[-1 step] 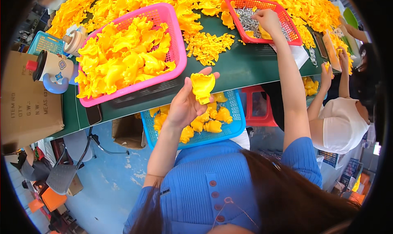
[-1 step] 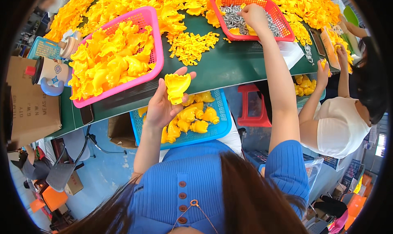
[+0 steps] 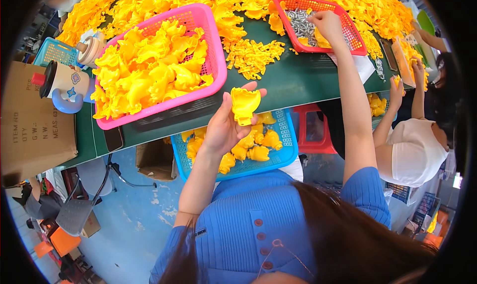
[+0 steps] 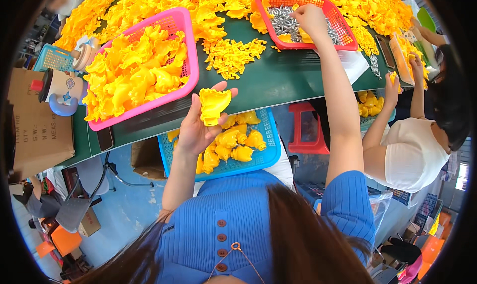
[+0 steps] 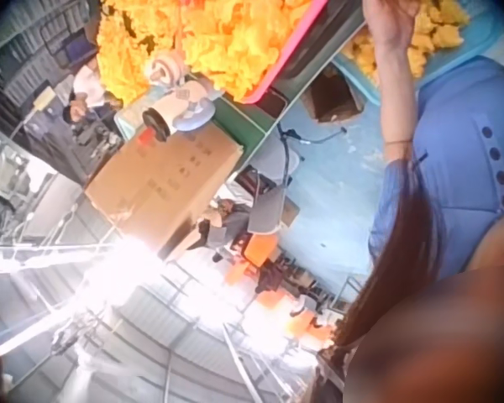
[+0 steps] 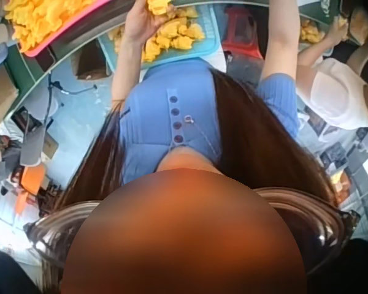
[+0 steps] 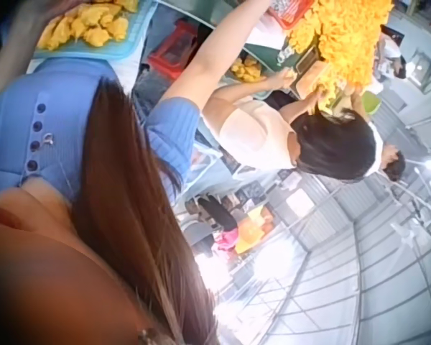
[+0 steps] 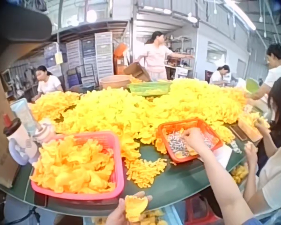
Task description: Assembling small plastic components into yellow toy ducks on a factory production line.
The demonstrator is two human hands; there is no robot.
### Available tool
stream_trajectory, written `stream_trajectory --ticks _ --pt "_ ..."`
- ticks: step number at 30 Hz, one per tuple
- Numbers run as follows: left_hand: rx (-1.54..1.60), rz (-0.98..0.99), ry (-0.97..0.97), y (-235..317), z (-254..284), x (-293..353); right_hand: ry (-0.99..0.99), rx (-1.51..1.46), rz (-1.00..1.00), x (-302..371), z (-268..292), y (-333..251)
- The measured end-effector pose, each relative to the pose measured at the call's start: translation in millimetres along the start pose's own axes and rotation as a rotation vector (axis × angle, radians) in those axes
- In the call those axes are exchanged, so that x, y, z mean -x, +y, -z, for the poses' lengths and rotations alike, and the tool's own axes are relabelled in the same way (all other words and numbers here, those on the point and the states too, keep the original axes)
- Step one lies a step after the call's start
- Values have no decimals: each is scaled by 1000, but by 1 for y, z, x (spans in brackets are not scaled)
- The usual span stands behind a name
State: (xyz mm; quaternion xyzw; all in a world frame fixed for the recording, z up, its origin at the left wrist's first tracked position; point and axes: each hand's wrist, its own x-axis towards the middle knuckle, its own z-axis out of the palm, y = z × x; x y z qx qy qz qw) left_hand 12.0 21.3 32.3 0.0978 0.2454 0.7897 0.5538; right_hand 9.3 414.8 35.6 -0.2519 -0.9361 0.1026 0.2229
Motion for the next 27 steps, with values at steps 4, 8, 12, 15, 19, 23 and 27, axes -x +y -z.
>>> stream_trajectory --ticks 4,8,12,15,19,23,27 --pt "123 35 -19 0 9 0 -41 -671 -191 45 45 -71" --pt "252 187 -28 2 6 0 -353 -1107 267 119 52 -150" --pt "280 268 -72 2 4 0 -369 -1074 451 138 55 -164" --pt "247 290 -46 3 2 1 -373 -1066 446 139 56 -165" --pt "251 306 -37 3 1 2 -400 -1040 465 139 58 -167" --pt "233 300 -56 1 3 2 -399 -987 502 138 59 -167" --pt "243 310 -58 3 0 2 -418 -957 488 138 62 -168"
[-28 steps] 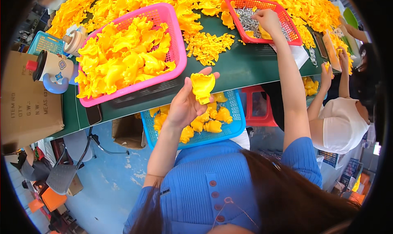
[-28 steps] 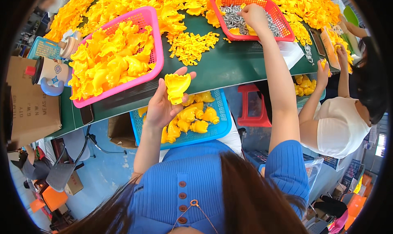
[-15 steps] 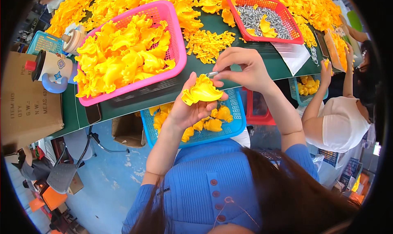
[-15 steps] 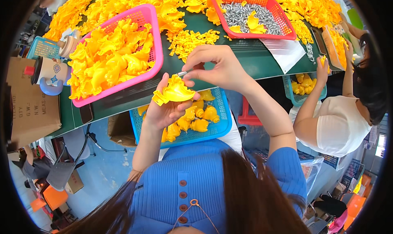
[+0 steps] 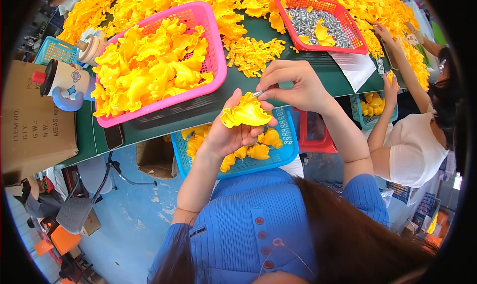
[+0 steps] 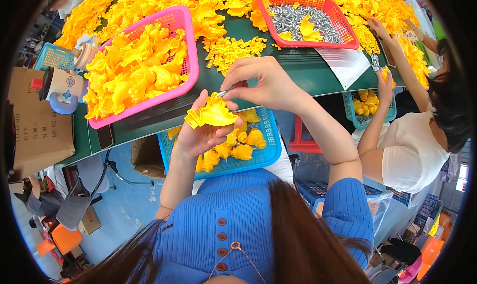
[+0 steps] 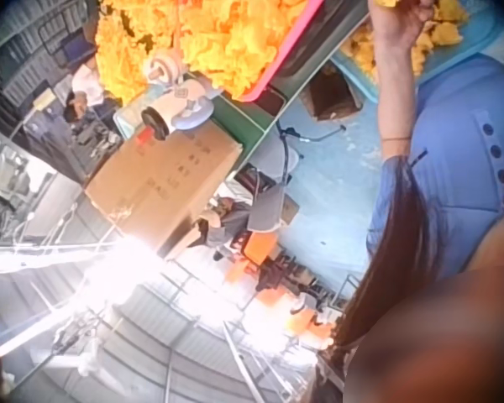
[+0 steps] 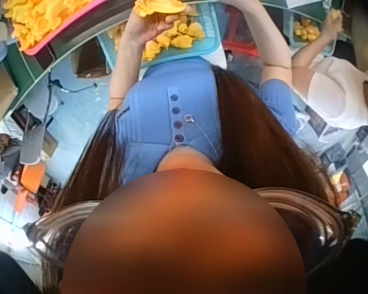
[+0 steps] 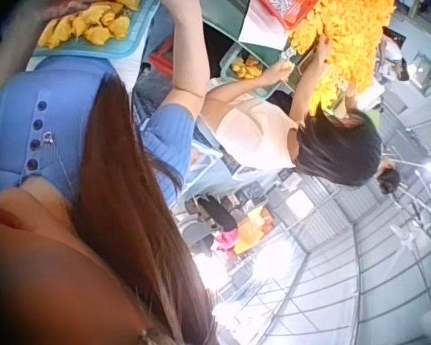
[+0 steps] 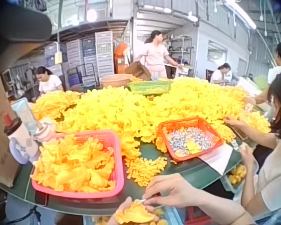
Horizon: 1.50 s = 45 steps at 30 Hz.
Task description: Assembling small plastic components into yellow toy ducks on a factory production line.
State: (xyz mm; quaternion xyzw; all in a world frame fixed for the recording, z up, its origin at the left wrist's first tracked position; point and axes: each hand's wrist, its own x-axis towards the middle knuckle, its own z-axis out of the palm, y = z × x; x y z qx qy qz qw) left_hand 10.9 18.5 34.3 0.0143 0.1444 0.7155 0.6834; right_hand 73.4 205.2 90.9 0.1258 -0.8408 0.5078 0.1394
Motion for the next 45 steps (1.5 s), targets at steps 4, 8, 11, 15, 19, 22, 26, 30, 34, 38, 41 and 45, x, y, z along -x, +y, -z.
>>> stream_trajectory --ticks 4,8,11,15,19,22,26,30,34,38,41,45 --pt "-70 18 8 1 -1 2 -36 72 67 1 -1 1" --pt "-49 67 -73 1 -1 4 8 170 246 4 -6 8" --pt "-177 35 -2 4 -2 6 -21 449 399 7 -6 0" --pt "-258 -4 75 4 -12 9 4 449 417 8 -9 -8" --pt "-178 43 33 4 -8 7 -22 89 129 10 -8 -4" --pt "-153 36 7 2 -7 4 -21 -23 76 9 -10 0" --pt "-161 88 -127 5 4 5 -36 172 322 10 -15 0" --pt "-81 76 -25 3 2 2 -26 64 280 11 -21 20" --pt "3 106 -153 3 13 0 85 128 379 22 -36 28" --pt "-68 46 -90 5 15 -5 126 -249 51 29 -42 43" --pt "-100 -10 -61 1 17 -9 120 -406 -30 31 -43 50" --pt "-119 -147 -36 -1 18 -11 116 -353 -118 25 -33 37"
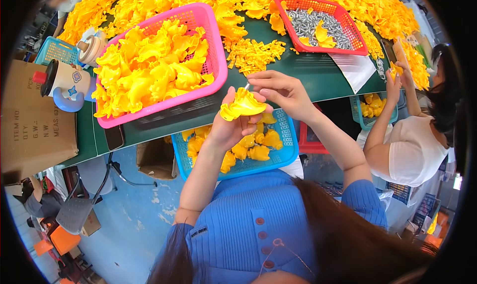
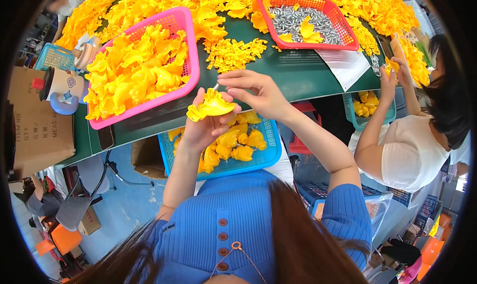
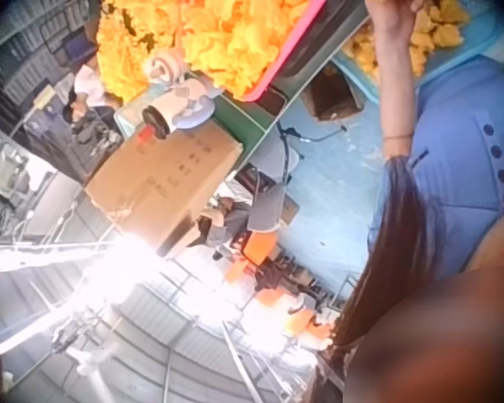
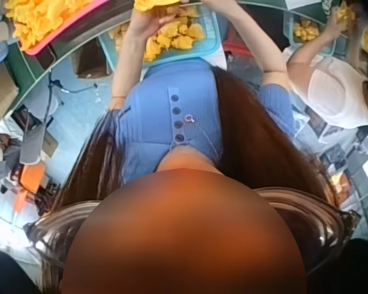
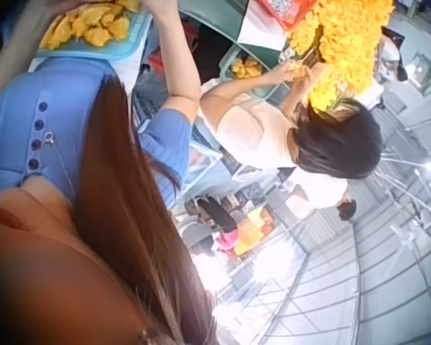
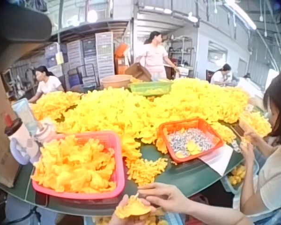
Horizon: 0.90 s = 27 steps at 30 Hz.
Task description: Assembling small plastic components into yellow toy ducks on a factory production line.
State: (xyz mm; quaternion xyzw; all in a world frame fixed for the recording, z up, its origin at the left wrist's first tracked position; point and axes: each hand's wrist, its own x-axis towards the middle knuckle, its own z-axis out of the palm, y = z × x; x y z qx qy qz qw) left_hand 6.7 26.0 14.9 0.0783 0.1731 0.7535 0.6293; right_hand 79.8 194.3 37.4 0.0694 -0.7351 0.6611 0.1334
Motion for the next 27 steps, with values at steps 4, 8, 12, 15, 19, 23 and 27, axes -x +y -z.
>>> stream_trajectory --ticks 4,8,12,15,19,23,27 --pt "59 -57 -20 2 -2 1 120 295 16 -17 29 -9" --pt "76 -99 -7 2 -2 10 381 914 -199 -59 107 -17" --pt "73 -82 1 2 -5 9 296 1394 -353 -59 213 38" --pt "-17 -95 50 4 -13 13 303 1396 -589 -59 222 48" --pt "-32 -113 -13 2 -7 12 359 1331 -602 -61 224 52" --pt "94 -127 -117 3 0 11 304 1274 -718 -67 227 48" --pt "67 -169 -61 0 2 9 337 1296 -395 -54 257 61"
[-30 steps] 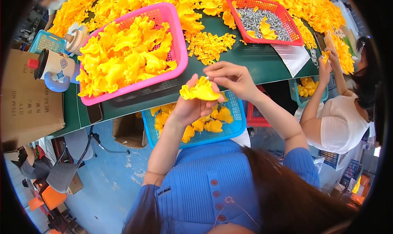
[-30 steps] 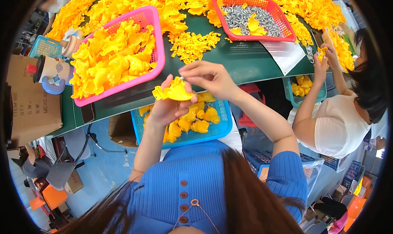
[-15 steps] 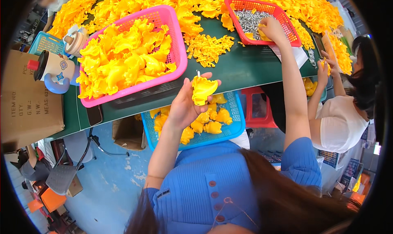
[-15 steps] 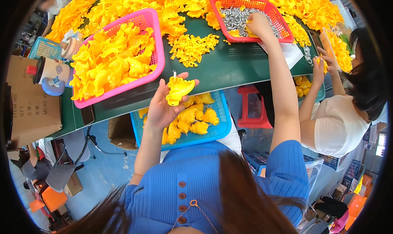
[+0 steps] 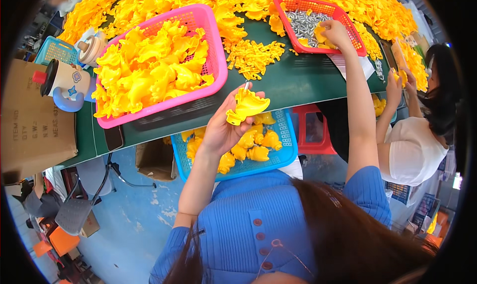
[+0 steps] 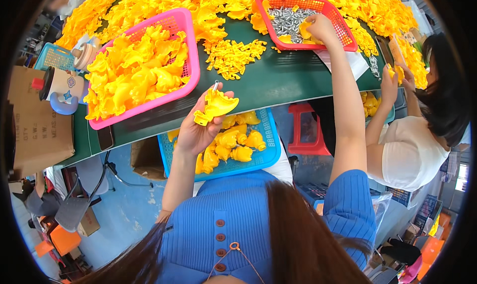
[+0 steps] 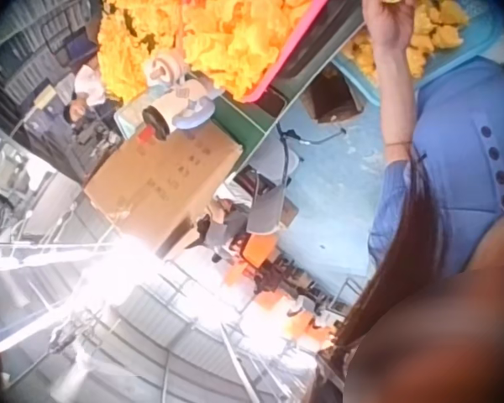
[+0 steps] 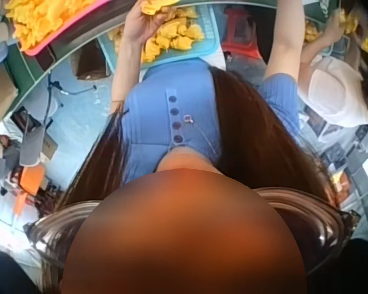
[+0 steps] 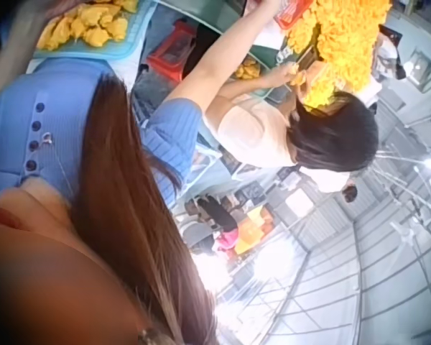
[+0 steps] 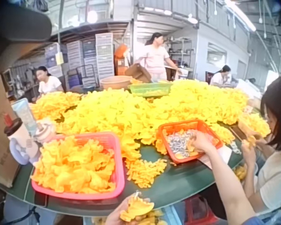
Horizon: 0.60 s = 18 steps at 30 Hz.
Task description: Assembling small plastic components into yellow toy ducks on a factory production line.
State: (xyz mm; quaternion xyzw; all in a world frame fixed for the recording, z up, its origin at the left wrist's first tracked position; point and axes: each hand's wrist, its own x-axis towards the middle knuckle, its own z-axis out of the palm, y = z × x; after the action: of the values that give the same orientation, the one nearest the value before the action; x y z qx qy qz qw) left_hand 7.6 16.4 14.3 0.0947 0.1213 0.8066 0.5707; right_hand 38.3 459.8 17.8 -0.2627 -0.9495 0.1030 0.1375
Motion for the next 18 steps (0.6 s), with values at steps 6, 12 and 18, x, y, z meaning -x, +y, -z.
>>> stream_trajectory --ticks 6,12,18 --pt "-10 21 179 9 -13 2 59 -731 -80 46 38 -102" --pt "-477 -74 154 3 -15 2 -307 -1254 216 102 25 -198" --pt "-525 -50 147 3 -3 4 -188 -886 629 123 22 -234"
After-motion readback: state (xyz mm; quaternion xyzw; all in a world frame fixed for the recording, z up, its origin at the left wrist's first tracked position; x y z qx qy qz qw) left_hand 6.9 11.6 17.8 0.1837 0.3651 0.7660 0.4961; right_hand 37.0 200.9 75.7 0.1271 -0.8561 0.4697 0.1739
